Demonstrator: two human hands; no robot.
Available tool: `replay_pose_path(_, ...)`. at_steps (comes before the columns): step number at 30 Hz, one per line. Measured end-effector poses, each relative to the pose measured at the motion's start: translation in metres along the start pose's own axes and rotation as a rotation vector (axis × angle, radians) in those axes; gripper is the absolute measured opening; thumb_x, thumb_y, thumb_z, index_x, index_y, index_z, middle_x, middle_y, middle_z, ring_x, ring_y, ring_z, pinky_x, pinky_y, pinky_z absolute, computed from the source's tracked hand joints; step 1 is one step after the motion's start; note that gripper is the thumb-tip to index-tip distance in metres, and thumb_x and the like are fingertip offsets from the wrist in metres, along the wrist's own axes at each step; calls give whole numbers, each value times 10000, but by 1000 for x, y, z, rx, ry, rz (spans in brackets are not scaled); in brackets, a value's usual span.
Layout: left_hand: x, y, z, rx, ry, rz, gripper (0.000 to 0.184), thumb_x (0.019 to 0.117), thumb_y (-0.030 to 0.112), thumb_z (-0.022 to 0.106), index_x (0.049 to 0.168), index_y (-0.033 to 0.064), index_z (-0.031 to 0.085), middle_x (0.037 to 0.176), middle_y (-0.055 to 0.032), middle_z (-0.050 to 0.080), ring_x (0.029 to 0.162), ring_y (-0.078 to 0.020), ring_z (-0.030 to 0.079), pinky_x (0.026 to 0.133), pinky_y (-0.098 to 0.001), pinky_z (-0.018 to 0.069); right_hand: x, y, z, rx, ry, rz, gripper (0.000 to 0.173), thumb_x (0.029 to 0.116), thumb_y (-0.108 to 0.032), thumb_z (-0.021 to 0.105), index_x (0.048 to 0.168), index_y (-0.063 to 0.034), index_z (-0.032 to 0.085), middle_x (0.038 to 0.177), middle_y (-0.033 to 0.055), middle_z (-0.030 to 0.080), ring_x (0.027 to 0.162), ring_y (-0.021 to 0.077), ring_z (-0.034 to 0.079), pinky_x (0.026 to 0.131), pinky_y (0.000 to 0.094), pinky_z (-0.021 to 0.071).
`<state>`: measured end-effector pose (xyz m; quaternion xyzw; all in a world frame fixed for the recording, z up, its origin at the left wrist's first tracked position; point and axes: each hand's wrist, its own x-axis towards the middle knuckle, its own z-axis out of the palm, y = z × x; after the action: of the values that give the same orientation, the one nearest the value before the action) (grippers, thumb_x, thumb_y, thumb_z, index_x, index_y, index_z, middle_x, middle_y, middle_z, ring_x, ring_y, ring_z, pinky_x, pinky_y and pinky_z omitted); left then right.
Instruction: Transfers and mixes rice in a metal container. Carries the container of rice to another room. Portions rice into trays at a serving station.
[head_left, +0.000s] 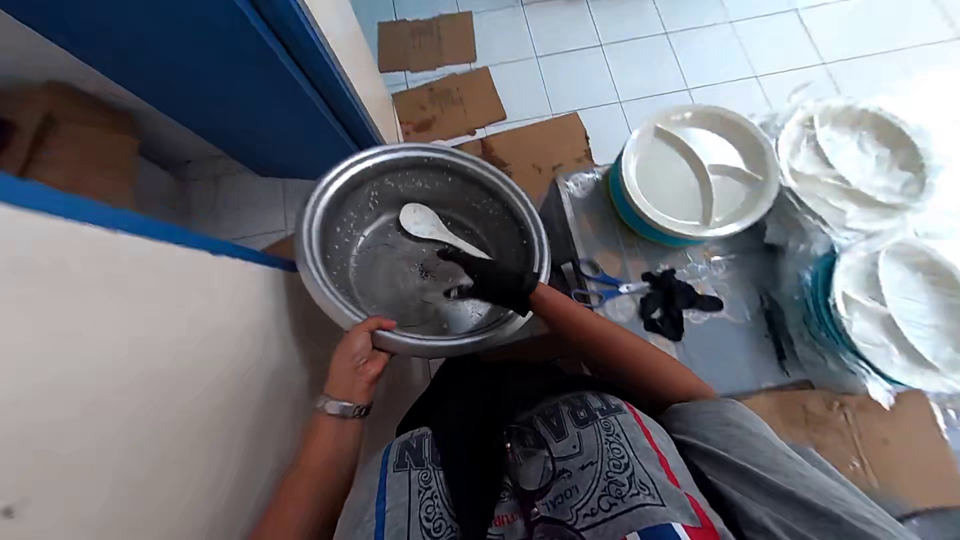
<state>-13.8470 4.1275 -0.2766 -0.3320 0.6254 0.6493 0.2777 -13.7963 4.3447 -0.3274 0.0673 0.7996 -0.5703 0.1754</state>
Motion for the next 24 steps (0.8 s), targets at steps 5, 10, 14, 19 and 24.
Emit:
replay_pose_path(5, 98, 53, 50, -8, 61, -40, 326, 870, -92, 533, 1174, 16, 489, 961, -142, 549, 771, -215, 583, 647, -384, 556, 52, 9, -86, 1226, 381, -35, 572, 1112, -452, 204, 1484, -100, 457, 1391, 127, 617, 1216, 271, 641, 980, 480, 552)
replay_pose_path(10, 194, 109, 108, 146, 117, -31, 433, 890, -50, 574, 1311, -18, 481, 1143, -196, 566, 928, -251, 590, 745, -408, 543, 69, 35, -189, 1488, 488, -165, 869, 1030, -653, 29, 1496, -67, 470, 1446, 159, 588, 1328, 303, 582, 1096, 486, 484)
replay_pose_path(14, 250, 152, 150, 358, 146, 40, 359, 947, 13, 565, 1298, -49, 520, 1160, -200, 577, 919, -243, 566, 769, -401, 513, 107, 62, -254, 1479, 648, -142, 825, 1042, -631, 39, 1511, -91, 450, 1461, 114, 576, 1307, 257, 593, 1078, 442, 497)
replay_pose_path(19, 320, 197, 189, 231, 218, 2, 342, 971, 56, 514, 1304, -11, 473, 1132, -161, 538, 907, -212, 539, 753, -393, 511, 193, 74, -341, 1618, 731, -14, 728, 1074, -574, 155, 1459, -53, 487, 1405, 149, 606, 1267, 279, 610, 1056, 454, 499)
replay_pose_path(24, 383, 231, 212, 638, 107, -16, 350, 1072, 60, 400, 1378, -101, 453, 1275, -237, 537, 974, -205, 532, 882, -369, 480, 229, 73, -428, 1507, 704, -62, 725, 1084, -563, 128, 1440, -73, 527, 1392, 134, 630, 1252, 262, 629, 1045, 430, 512)
